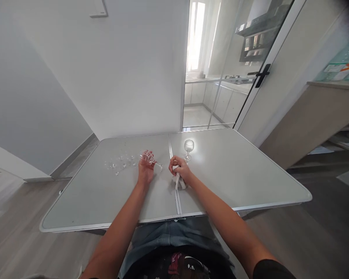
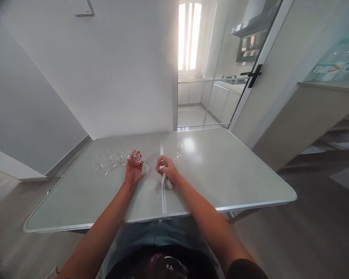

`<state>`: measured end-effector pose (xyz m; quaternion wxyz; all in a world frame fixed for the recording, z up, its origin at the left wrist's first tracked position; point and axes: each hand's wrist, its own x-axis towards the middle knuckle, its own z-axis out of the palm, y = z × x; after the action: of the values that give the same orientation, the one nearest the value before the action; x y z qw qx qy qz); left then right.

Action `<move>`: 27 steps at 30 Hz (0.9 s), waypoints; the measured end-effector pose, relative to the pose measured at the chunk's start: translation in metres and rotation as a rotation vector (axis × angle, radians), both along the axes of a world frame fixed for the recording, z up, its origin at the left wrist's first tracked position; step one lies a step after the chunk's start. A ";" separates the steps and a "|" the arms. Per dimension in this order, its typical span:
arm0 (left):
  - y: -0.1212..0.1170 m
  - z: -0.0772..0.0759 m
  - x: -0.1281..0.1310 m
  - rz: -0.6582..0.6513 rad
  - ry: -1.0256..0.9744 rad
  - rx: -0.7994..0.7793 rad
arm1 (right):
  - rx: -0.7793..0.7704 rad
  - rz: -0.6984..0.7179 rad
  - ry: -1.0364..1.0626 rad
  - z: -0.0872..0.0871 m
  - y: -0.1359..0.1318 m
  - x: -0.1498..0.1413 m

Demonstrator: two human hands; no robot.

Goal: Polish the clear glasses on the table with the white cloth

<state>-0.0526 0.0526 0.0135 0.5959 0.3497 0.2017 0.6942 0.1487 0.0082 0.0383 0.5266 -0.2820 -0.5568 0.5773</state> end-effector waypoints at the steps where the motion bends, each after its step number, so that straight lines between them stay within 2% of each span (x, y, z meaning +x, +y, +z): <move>1: -0.001 0.001 0.001 0.002 0.003 0.000 | -0.031 0.066 -0.028 0.000 -0.001 0.000; 3: -0.002 0.003 0.002 0.010 0.021 0.001 | -0.078 0.147 -0.112 0.000 -0.001 -0.001; 4: -0.003 0.003 0.002 0.013 0.034 0.007 | -0.093 0.145 -0.167 -0.002 0.000 -0.002; 6: -0.004 0.004 0.003 0.012 0.068 0.035 | -0.093 0.057 -0.303 -0.006 0.002 -0.006; 8: -0.005 0.003 0.005 0.001 0.113 0.071 | -0.034 -0.101 -0.446 -0.012 0.005 -0.009; 10: -0.006 0.003 0.007 -0.010 0.162 0.095 | 0.083 -0.232 -0.555 -0.018 0.008 -0.012; 12: -0.007 0.001 0.009 -0.024 0.205 0.104 | 0.214 -0.277 -0.617 -0.024 0.010 -0.014; 15: -0.008 -0.001 0.014 -0.035 0.264 0.111 | 0.324 -0.228 -0.668 -0.027 0.009 -0.016; 18: -0.011 -0.004 0.019 -0.041 0.335 0.126 | 0.320 -0.227 -0.694 -0.027 0.006 -0.018; 23: -0.018 -0.001 0.030 -0.167 0.453 0.209 | 0.340 -0.343 -0.753 -0.027 0.004 -0.018; 27: -0.017 0.002 0.032 -0.115 0.391 0.226 | 0.404 -0.444 -0.691 -0.017 0.005 -0.007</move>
<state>-0.0208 0.0359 0.0159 0.5412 0.5530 0.2140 0.5963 0.1416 0.0129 0.0214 0.4653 -0.4622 -0.7272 0.2025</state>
